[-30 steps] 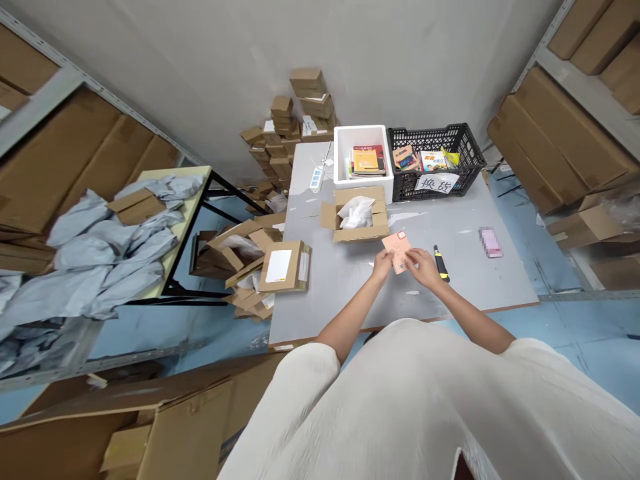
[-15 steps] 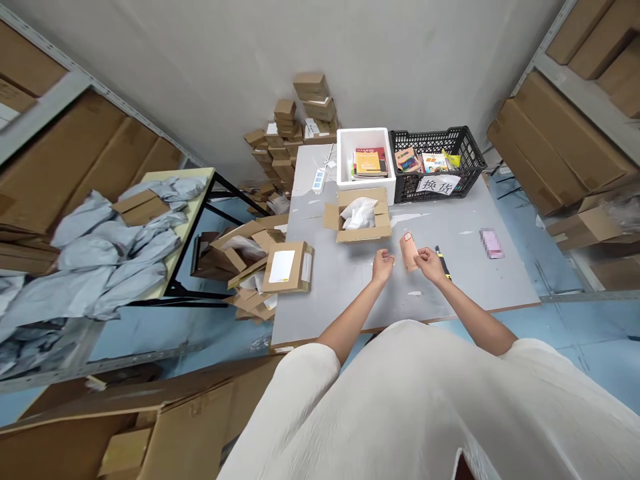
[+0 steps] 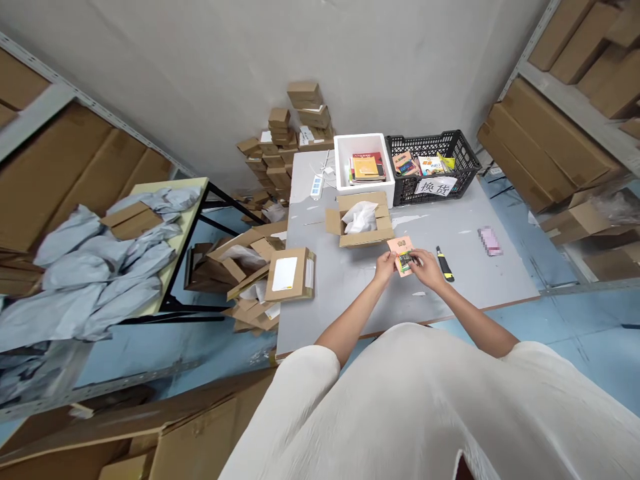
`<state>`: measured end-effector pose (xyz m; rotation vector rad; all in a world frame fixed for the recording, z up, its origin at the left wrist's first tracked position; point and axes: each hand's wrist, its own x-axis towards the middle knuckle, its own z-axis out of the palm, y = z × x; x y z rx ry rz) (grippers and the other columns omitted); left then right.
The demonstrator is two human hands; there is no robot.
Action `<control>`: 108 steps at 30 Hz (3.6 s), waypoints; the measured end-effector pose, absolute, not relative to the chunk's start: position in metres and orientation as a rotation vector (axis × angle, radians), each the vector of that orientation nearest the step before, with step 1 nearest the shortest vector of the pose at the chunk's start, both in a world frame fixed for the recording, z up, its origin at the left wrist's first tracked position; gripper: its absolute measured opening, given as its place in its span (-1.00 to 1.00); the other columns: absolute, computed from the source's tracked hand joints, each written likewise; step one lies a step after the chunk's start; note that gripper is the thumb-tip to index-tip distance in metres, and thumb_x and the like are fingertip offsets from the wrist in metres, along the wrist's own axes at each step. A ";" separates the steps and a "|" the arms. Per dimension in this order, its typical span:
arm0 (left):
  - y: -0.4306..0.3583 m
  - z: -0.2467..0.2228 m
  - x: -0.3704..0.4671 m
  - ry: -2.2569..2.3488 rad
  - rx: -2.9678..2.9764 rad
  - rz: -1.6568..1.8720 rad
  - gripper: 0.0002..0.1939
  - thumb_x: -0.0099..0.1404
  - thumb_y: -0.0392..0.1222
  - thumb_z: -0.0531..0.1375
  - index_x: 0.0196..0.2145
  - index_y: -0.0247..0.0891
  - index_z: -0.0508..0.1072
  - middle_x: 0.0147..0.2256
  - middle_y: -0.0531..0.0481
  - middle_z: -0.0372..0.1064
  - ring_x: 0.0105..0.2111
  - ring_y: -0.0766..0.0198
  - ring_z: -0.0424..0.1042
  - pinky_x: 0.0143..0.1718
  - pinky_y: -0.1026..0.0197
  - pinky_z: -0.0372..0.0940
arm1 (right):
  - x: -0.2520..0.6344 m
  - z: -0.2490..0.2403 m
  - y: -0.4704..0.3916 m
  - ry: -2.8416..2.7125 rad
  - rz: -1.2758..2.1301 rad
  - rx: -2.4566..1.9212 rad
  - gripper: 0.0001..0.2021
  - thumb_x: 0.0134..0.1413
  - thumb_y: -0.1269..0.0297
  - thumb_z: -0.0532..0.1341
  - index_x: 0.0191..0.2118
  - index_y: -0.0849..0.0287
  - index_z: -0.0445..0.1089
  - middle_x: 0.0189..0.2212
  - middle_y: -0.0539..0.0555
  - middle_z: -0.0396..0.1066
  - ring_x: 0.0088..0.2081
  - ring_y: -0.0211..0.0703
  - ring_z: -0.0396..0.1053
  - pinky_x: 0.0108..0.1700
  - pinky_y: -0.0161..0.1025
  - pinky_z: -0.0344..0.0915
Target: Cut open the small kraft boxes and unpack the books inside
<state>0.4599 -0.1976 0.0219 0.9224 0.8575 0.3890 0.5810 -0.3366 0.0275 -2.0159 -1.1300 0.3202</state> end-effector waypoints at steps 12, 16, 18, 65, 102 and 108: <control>-0.184 0.024 0.492 0.822 0.973 0.368 -0.54 0.30 0.25 0.42 -0.22 -0.23 0.56 -0.29 -0.11 0.64 -0.22 0.05 0.62 -0.03 -0.05 0.54 | 0.614 0.036 -0.356 -0.459 0.837 -1.772 -0.46 -0.08 -0.24 0.51 -0.19 0.14 0.55 -0.45 0.07 0.59 -0.42 -0.09 0.51 -0.26 -0.11 0.52; -0.185 0.025 0.514 0.802 1.114 0.374 -0.66 0.32 0.07 0.41 -0.10 -0.22 0.65 -0.23 -0.09 0.64 -0.21 0.08 0.60 -0.01 -0.01 0.53 | 0.644 0.039 -0.347 -0.394 0.789 -1.727 -0.41 -0.16 -0.27 0.56 -0.21 0.13 0.51 -0.43 0.07 0.59 -0.40 -0.08 0.54 -0.24 -0.09 0.56; -0.185 0.025 0.524 0.826 1.233 0.426 -0.65 0.28 -0.06 0.41 -0.01 -0.20 0.67 -0.16 -0.10 0.64 -0.19 0.09 0.59 0.04 0.01 0.51 | 0.662 0.039 -0.339 -0.390 0.767 -1.722 -0.41 -0.15 -0.28 0.55 -0.21 0.11 0.49 -0.43 0.07 0.58 -0.39 -0.08 0.55 -0.23 -0.08 0.57; -0.002 0.031 0.750 0.855 1.918 0.366 -0.31 0.16 -0.29 0.46 0.24 -0.23 0.44 0.59 -0.37 -0.07 0.34 -0.37 0.42 0.41 -0.19 0.24 | 0.890 0.018 -0.093 -0.706 0.746 -1.716 -0.41 0.05 0.26 0.28 0.24 0.22 0.51 -0.21 0.10 0.66 -0.28 -0.08 0.59 0.00 -0.04 0.58; -0.044 0.044 0.446 1.453 2.141 0.267 -0.28 0.34 -0.24 0.25 0.43 -0.13 0.32 0.58 -0.28 -0.02 0.56 -0.27 0.02 0.49 -0.33 0.11 | 0.724 -0.012 -0.164 -0.807 1.054 -1.850 -0.56 0.12 0.45 0.32 0.13 0.15 0.60 0.13 0.22 0.62 -0.09 -0.06 0.61 0.04 -0.03 0.58; -0.011 0.032 0.403 1.634 1.832 0.420 0.03 0.34 -0.17 0.30 0.61 -0.27 -0.09 0.61 -0.38 -0.15 0.57 -0.22 0.04 0.51 -0.19 0.11 | 0.697 -0.012 -0.165 -0.583 1.100 -1.902 -0.45 0.28 0.29 0.29 0.36 0.07 0.46 0.34 0.24 0.47 0.08 -0.03 0.58 0.02 -0.12 0.57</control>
